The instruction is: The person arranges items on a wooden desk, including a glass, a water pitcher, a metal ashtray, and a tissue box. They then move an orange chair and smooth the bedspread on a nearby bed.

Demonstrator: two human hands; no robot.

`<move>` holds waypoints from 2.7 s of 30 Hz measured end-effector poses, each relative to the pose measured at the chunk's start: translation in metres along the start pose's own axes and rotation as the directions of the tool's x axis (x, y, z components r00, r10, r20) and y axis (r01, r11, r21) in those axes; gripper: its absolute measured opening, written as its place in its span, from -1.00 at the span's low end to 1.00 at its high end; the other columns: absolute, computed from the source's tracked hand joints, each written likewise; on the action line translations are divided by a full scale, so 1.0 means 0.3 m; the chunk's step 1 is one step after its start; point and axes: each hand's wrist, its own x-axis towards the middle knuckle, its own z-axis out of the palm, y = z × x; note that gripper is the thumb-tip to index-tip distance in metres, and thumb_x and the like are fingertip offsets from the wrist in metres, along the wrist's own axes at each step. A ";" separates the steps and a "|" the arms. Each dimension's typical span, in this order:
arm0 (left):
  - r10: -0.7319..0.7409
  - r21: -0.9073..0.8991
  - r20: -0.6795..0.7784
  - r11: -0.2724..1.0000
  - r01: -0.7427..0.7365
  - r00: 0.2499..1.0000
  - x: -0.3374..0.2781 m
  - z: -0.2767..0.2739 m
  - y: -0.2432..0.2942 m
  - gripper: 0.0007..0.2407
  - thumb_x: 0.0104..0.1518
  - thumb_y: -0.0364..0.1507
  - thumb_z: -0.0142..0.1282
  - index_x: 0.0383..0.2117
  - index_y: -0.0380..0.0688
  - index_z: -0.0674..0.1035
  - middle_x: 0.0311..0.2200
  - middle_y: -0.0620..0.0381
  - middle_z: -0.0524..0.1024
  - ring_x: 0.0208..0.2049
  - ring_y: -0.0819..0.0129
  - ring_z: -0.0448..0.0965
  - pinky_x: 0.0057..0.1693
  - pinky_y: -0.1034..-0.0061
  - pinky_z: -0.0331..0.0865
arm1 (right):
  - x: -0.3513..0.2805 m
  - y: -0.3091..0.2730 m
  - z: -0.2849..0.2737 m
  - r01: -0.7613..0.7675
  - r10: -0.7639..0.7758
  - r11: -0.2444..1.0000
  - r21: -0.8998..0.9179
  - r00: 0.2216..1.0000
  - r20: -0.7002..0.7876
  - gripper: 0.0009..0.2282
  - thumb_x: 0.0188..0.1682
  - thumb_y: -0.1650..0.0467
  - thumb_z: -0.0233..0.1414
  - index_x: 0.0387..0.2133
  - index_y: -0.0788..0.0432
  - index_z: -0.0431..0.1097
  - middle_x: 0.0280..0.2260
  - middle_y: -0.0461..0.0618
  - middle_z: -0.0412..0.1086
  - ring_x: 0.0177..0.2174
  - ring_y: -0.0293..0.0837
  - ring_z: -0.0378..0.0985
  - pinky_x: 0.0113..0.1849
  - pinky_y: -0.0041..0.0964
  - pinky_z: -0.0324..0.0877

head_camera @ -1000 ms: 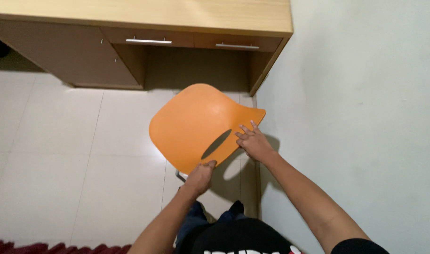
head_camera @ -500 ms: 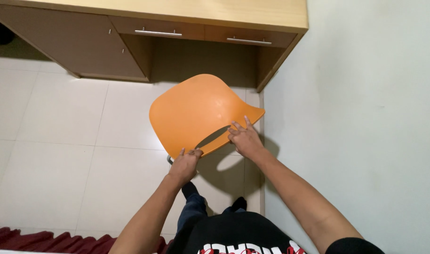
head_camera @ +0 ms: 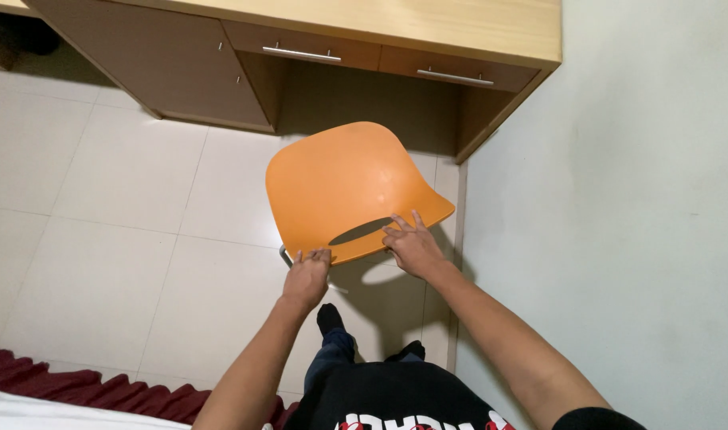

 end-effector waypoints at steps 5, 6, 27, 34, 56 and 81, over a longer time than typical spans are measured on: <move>-0.113 0.048 0.175 0.993 0.106 0.978 0.000 -0.116 0.109 -0.49 0.16 -0.48 0.02 0.30 -0.13 0.26 0.37 0.01 0.20 0.42 0.13 0.13 0.47 0.02 -0.08 | -0.002 0.054 -0.009 -0.015 0.013 0.998 0.057 0.999 0.038 -0.60 0.05 0.14 0.00 0.12 -0.01 0.33 0.27 -0.04 0.20 0.33 0.01 0.02 0.31 0.22 -0.18; -0.165 0.030 0.258 0.986 0.163 0.952 -0.016 -0.190 0.161 -0.36 0.13 -0.37 0.09 0.39 -0.09 0.13 0.43 0.03 0.06 0.45 0.12 0.01 0.46 -0.04 -0.16 | -0.009 0.068 -0.008 -0.006 0.004 0.997 0.083 0.999 0.032 -0.46 0.04 0.03 -0.03 0.25 -0.04 0.22 0.31 0.04 0.12 0.33 0.06 -0.01 0.31 0.21 -0.19; -0.421 -0.232 -0.435 0.907 0.352 0.796 0.029 -0.021 0.388 -0.27 0.02 0.14 0.13 0.36 0.29 0.24 0.45 -0.24 -0.38 0.34 -0.66 -0.53 0.15 -0.75 -0.21 | -0.040 0.174 -0.043 -0.013 -0.004 0.993 -0.115 0.989 -0.150 -0.24 -0.11 -0.18 -0.09 0.38 -0.38 -0.11 0.42 0.13 -0.30 0.33 0.40 -0.23 0.13 0.70 -0.21; -0.373 -0.188 -0.448 0.928 0.323 0.812 0.075 -0.051 0.340 -0.31 0.03 0.14 0.16 0.33 0.37 0.28 0.45 -0.23 -0.35 0.33 -0.68 -0.52 0.13 -0.76 -0.20 | 0.011 0.188 0.005 -0.039 0.011 0.994 -0.099 0.965 -0.262 -0.23 -0.15 -0.23 -0.10 0.37 -0.40 -0.05 0.42 0.15 -0.26 0.29 0.54 -0.19 0.06 0.83 -0.18; -0.262 -0.061 -0.206 0.965 0.255 0.943 0.293 -0.253 -0.021 -0.24 0.05 0.19 0.04 0.41 0.40 0.07 0.48 -0.10 -0.41 0.36 -0.60 -0.60 0.16 -0.75 -0.29 | 0.307 0.129 -0.068 -0.195 0.193 0.981 -0.021 0.979 -0.067 -0.25 -0.04 -0.19 -0.24 0.41 -0.26 -0.10 0.43 0.20 -0.29 0.23 0.29 0.18 0.21 0.19 0.09; -0.106 0.012 -0.041 0.994 0.106 0.994 0.445 -0.384 -0.200 -0.22 -0.01 0.24 -0.01 0.41 0.55 0.03 0.50 0.06 -0.43 0.41 -0.44 -0.60 0.25 -0.66 -0.28 | 0.382 -0.021 -0.234 -0.470 0.464 0.883 0.013 0.876 0.132 -0.13 -0.03 -0.19 -0.23 0.47 -0.08 -0.33 0.45 0.29 -0.38 -0.29 0.20 0.64 -0.32 0.01 0.60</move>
